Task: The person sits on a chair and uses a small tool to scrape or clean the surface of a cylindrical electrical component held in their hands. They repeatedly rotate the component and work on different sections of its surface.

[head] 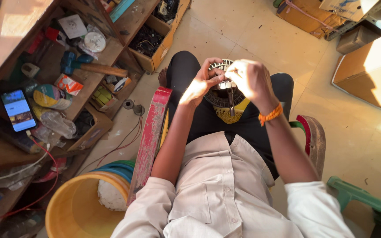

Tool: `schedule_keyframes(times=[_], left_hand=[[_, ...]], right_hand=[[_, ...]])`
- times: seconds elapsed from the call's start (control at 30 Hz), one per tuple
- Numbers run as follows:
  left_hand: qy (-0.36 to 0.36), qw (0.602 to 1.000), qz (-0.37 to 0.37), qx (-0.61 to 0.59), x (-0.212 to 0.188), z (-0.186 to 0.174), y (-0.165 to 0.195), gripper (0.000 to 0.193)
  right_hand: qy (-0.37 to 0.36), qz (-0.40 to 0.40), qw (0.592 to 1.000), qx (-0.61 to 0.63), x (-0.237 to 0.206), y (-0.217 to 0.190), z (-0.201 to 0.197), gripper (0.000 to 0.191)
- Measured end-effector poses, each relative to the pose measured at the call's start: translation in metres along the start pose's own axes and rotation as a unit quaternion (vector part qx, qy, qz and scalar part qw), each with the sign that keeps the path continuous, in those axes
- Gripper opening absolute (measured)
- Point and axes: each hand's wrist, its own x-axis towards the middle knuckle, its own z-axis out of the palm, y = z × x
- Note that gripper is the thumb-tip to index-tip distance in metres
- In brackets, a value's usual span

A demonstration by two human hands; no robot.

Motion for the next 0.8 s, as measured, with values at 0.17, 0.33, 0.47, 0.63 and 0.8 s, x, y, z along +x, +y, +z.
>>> schedule_keyframes(times=[0.17,0.33,0.47,0.63,0.8], left_hand=[[-0.058,0.998,0.002,0.036,0.001,-0.012,-0.002,0.019],[-0.083,0.996,-0.003,0.036,0.007,-0.013,0.000,0.014],[-0.061,0.997,0.025,0.041,-0.001,-0.009,0.001,0.021],[-0.015,0.920,0.212,0.328,-0.019,0.009,-0.006,0.044],[0.081,0.798,0.319,0.505,-0.017,0.027,-0.018,0.038]], right_hand=[[0.103,0.002,0.993,0.058,-0.032,-0.028,0.013,0.007],[0.127,0.036,0.989,0.062,-0.054,-0.032,0.023,0.005],[0.106,0.082,0.989,0.070,-0.079,-0.024,0.042,0.003],[0.100,0.166,0.978,0.082,-0.101,-0.002,0.050,0.010],[0.131,0.198,0.965,0.109,-0.105,0.011,0.021,0.007]])
